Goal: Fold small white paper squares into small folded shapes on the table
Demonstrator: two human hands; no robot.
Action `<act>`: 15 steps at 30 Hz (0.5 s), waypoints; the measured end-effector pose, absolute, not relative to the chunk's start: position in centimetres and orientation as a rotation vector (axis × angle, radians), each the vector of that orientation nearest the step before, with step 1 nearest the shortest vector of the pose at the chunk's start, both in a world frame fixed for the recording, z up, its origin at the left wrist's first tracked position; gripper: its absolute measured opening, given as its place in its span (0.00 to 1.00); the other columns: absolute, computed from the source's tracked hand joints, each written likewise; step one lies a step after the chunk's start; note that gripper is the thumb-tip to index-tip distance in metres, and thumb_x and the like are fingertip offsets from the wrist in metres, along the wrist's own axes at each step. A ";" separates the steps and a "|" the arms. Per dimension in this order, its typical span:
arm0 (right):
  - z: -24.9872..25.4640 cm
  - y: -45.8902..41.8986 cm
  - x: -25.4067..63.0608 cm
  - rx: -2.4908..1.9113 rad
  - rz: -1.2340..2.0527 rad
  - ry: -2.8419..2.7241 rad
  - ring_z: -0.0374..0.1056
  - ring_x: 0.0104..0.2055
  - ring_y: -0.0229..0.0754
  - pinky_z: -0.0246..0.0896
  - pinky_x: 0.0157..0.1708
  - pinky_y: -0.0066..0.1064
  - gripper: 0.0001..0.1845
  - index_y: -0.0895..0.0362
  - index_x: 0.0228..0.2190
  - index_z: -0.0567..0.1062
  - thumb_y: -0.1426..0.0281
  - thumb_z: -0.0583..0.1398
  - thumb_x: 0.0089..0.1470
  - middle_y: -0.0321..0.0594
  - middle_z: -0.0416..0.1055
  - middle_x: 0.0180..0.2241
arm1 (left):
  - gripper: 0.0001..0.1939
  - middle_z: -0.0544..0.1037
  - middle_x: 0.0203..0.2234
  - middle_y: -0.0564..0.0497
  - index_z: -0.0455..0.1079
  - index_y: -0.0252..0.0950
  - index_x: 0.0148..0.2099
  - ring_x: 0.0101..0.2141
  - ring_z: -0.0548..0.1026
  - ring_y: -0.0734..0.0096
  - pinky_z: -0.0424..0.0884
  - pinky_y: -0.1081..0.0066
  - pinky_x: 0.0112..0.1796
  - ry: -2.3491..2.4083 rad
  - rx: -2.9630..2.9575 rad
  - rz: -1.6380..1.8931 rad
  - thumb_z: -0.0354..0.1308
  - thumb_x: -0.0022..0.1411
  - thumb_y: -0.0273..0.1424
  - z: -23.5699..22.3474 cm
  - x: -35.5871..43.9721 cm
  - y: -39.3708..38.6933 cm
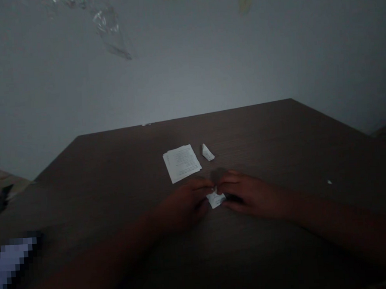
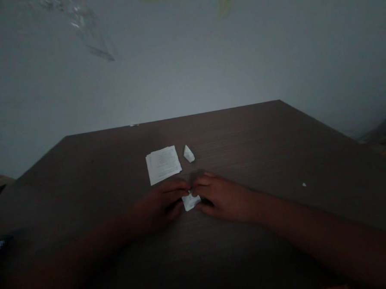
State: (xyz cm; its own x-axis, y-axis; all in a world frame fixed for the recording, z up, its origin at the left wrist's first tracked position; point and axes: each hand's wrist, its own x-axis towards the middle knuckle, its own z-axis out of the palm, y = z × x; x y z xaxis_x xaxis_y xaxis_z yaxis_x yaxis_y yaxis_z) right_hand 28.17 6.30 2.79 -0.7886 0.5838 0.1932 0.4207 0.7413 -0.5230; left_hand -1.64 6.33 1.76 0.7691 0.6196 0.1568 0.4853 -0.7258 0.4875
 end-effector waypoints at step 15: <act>1.8 6.3 27.8 -0.703 0.299 -2.669 0.80 0.51 0.53 0.80 0.59 0.47 0.10 0.57 0.45 0.87 0.75 0.64 0.79 0.48 0.84 0.45 | 0.08 0.87 0.53 0.44 0.84 0.39 0.55 0.51 0.86 0.57 0.84 0.60 0.57 0.779 2.585 0.483 0.62 0.84 0.28 1.7 -1.6 7.2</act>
